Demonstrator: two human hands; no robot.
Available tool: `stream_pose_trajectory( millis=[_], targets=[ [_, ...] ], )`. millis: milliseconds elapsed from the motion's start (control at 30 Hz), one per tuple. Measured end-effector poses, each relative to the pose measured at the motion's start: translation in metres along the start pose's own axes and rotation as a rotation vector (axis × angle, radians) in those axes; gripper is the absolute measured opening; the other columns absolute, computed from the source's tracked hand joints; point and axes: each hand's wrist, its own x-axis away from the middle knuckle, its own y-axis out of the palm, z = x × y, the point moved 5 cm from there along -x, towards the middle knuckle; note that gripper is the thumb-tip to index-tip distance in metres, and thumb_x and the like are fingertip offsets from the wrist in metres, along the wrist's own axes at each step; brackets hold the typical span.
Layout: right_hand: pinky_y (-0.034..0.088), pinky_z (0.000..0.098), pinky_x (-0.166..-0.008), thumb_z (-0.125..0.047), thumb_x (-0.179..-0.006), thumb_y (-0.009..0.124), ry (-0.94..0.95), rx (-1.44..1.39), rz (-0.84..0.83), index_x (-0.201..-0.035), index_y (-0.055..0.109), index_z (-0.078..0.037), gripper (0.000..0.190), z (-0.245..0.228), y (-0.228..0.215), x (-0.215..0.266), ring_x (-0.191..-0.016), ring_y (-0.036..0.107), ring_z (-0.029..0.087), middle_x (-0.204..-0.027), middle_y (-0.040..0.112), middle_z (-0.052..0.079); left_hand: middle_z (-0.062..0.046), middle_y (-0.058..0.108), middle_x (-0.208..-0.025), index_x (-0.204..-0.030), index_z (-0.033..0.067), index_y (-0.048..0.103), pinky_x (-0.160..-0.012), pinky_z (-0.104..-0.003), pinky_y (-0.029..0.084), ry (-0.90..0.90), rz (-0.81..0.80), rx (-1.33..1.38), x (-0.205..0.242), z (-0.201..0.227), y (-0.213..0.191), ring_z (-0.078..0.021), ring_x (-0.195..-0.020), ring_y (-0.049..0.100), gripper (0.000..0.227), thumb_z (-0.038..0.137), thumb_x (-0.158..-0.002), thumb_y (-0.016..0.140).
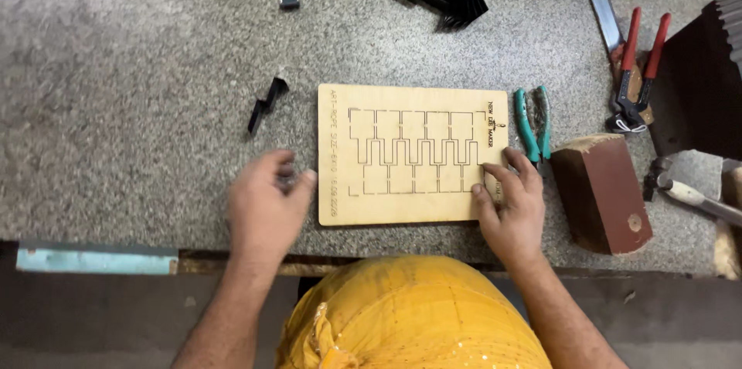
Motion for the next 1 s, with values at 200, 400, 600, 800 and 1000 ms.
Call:
stream_pose_trajectory(
  millis=[200,400,600,800,1000],
  targets=[
    [0.046,0.0498,-0.111,-0.016,-0.093,0.074,-0.035,-0.073,0.01,-0.123,0.067,-0.003,0.033,0.011,0.004,0.005,-0.137,0.052,0.044,-0.148,0.051,0.026,-0.017,0.066,-0.112,-0.125,0.0026,0.066,-0.086,-0.048,0.053,0.228,0.096,-0.081,0.036,0.014,0.035,-0.0372,-0.102,0.066,0.04,0.014,-0.088,0.076],
    [0.044,0.0507,-0.113,-0.015,-0.094,0.072,-0.116,-0.092,-0.009,-0.126,0.065,-0.001,0.035,0.018,0.003,0.009,-0.138,0.05,0.045,-0.149,0.048,0.028,-0.016,0.067,-0.111,-0.128,0.001,0.064,-0.083,-0.044,0.055,0.237,0.143,0.019,0.044,0.006,0.039,-0.032,-0.095,0.068,0.041,0.014,-0.09,0.073],
    [0.044,0.0502,-0.113,-0.017,-0.095,0.071,-0.14,-0.122,-0.056,-0.128,0.066,-0.002,0.037,0.029,0.001,0.017,-0.139,0.049,0.045,-0.151,0.047,0.028,-0.018,0.067,-0.114,-0.125,-0.0017,0.065,-0.084,-0.043,0.056,0.337,0.28,0.08,0.056,-0.006,0.048,-0.033,-0.098,0.068,0.037,0.013,-0.092,0.072],
    [0.041,0.0518,-0.113,-0.017,-0.093,0.072,-0.204,-0.103,-0.052,-0.126,0.067,-0.003,0.036,0.028,-0.003,0.011,-0.137,0.045,0.044,-0.149,0.049,0.027,-0.019,0.068,-0.116,-0.124,-0.0016,0.067,-0.091,-0.045,0.054,0.48,0.444,-0.024,0.06,-0.005,0.053,-0.0341,-0.106,0.066,0.034,0.014,-0.094,0.073],
    [0.039,0.0531,-0.112,-0.014,-0.088,0.074,-0.305,-0.035,-0.022,-0.119,0.067,-0.005,0.033,0.017,-0.006,0.003,-0.133,0.045,0.041,-0.145,0.05,0.023,-0.014,0.069,-0.108,-0.119,-0.0003,0.069,-0.072,-0.036,0.058,0.307,0.409,0.161,0.053,-0.007,0.046,-0.0232,-0.082,0.069,0.033,0.014,-0.09,0.075]
  ],
)
